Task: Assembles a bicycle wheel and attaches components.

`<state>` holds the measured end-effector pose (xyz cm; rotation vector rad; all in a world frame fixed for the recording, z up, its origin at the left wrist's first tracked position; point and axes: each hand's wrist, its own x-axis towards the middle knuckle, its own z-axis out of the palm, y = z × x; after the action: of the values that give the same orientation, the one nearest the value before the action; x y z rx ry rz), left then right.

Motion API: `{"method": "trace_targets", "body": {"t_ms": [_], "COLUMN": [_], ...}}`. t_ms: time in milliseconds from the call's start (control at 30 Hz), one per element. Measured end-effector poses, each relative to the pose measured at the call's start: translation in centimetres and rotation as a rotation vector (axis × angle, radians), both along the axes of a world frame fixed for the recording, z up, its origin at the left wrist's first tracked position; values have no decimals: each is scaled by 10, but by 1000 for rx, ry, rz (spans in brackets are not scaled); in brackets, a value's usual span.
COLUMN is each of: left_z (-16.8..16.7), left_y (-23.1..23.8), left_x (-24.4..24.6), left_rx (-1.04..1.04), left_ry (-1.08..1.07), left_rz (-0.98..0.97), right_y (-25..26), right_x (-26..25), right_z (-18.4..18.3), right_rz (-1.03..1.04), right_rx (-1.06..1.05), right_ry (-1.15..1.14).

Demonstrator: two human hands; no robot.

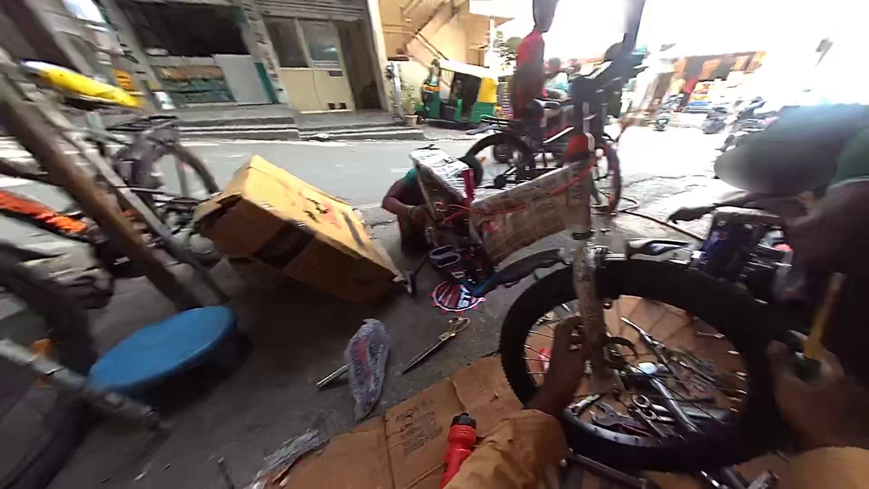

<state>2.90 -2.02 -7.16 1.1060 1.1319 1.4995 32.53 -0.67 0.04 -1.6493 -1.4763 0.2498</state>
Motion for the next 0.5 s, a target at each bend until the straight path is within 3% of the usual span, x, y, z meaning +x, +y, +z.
{"method": "trace_targets", "body": {"t_ms": [67, 233, 300, 433, 500], "left_z": [-7, -10, -7, 5, 0], "left_y": [3, 22, 21, 10, 4], "left_x": [-17, -39, -34, 0, 5], "left_rx": [-25, -30, -26, -74, -83], "left_ry": [-25, 41, 48, 34, 2], "left_rz": [-162, -402, -365, -76, -56], "right_y": [12, 14, 12, 12, 9], "right_x": [23, 30, 27, 24, 22], "right_z": [-22, -25, -25, -24, -25], "right_rz": [-43, -68, -87, -89, -75], "right_rx": [-18, -39, -50, -53, -47], "right_ry": [-12, -58, -51, -37, -28]}}
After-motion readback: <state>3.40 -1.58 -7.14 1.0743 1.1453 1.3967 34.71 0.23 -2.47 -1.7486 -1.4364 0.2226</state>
